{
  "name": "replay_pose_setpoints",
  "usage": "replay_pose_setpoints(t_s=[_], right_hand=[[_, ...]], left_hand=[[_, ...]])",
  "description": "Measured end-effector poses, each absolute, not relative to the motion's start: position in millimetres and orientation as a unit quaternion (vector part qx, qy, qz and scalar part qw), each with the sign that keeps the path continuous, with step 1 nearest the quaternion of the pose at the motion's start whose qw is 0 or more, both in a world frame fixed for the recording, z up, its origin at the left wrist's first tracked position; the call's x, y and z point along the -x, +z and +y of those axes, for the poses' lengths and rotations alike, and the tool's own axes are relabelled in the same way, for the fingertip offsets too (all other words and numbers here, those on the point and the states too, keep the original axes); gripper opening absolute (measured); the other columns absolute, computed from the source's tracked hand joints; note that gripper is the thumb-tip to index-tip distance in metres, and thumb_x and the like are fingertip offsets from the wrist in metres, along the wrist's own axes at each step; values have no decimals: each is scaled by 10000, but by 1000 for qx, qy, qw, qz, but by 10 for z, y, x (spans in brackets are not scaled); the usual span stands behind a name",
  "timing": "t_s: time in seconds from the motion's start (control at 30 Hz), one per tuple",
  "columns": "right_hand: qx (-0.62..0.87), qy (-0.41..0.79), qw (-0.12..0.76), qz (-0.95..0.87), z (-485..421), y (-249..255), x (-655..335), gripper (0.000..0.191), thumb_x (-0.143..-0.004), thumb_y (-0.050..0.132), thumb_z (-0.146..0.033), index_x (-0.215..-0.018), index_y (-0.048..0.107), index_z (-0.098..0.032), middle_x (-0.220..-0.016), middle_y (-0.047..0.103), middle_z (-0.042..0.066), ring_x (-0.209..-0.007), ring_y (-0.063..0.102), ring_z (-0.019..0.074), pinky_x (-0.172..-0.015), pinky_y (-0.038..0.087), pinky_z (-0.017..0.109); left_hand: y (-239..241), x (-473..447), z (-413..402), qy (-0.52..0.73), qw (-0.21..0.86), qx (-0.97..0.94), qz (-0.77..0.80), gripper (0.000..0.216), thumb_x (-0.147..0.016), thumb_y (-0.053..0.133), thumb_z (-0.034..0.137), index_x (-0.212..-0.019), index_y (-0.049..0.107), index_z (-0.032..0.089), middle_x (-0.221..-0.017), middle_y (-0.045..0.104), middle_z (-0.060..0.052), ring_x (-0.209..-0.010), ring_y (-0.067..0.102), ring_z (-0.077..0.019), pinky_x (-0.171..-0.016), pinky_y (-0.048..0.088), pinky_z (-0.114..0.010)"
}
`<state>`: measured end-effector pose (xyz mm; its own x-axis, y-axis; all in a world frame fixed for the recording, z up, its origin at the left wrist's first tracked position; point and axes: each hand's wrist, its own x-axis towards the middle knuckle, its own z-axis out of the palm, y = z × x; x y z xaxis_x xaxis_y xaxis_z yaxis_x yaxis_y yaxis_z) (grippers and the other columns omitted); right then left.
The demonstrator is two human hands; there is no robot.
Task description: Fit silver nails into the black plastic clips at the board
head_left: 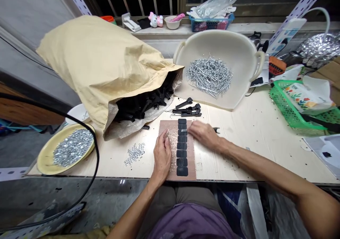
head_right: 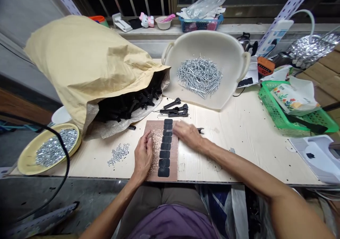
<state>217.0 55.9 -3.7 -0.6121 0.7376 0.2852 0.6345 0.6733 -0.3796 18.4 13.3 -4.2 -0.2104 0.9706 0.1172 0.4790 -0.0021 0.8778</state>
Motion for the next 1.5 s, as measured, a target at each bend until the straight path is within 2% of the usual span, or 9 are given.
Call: replay_pose_setpoints(t_s=[0.1,0.3,0.43,0.6,0.8,1.07,1.2,1.4,1.5], right_hand=[[302,134,187,-925,422,-105,-2149,343,-974,313,-180,-862,636,-212,-705,550,-5,-661,485,109,-462,437,224],[400,120,227,-880,649,-77,-2220,296,-977,355,-217,-881,627,-148,-808,568,45,-708,498,112,-496,451,232],[287,117,176,-934,674,-60,-2220,293,-976,337,-165,-878,614,-155,-770,552,31,-710,487,110,-475,416,210],[382,103,222,-891,705,-33,-2198,279,-975,353,-188,-859,602,-138,-780,545,43,-690,476,112,-505,417,223],[291,88,187,-934,530,-37,-2142,283,-968,370,-181,-787,586,-160,-747,522,26,-741,461,127,-514,346,231],[359,106,217,-901,706,5,-2175,294,-981,329,-191,-858,589,-130,-808,552,43,-695,480,101,-514,408,207],[295,122,164,-933,665,21,-2172,309,-977,309,-162,-844,587,-145,-779,545,28,-674,476,100,-479,401,201],[339,138,181,-913,587,22,-2113,307,-978,310,-170,-876,597,-130,-805,553,43,-678,492,103,-492,427,208],[324,149,178,-917,520,-4,-2216,281,-974,352,-209,-881,609,-147,-809,563,46,-706,515,121,-509,438,224]], left_hand=[[-49,-182,139,436,292,-557,644,346,-918,435,292,-1236,534,199,-1259,584,-105,-1175,528,-227,-1030,375,-390],[-73,-185,148,439,284,-561,642,337,-920,433,290,-1223,543,193,-1257,588,-104,-1172,536,-223,-1027,388,-386],[-74,-192,142,400,255,-585,658,351,-940,384,271,-1251,509,167,-1260,583,-114,-1160,544,-216,-1002,421,-401],[-70,-193,136,395,240,-595,657,350,-944,381,272,-1254,501,161,-1249,589,-119,-1145,557,-216,-983,444,-401],[-90,-191,140,401,231,-602,651,339,-942,381,259,-1244,502,163,-1236,595,-121,-1147,557,-219,-986,441,-410],[-91,-186,133,395,234,-600,655,349,-942,379,263,-1254,498,161,-1249,587,-122,-1160,548,-222,-994,432,-407],[-106,-184,138,399,233,-603,650,352,-945,371,263,-1264,489,169,-1256,581,-116,-1170,541,-216,-1004,421,-398],[-92,-182,121,402,246,-597,649,357,-949,368,277,-1274,480,180,-1268,570,-111,-1169,537,-210,-993,425,-389],[-92,-164,118,403,263,-591,647,359,-948,384,298,-1274,482,184,-1215,595,-110,-1070,585,-205,-917,471,-378]])
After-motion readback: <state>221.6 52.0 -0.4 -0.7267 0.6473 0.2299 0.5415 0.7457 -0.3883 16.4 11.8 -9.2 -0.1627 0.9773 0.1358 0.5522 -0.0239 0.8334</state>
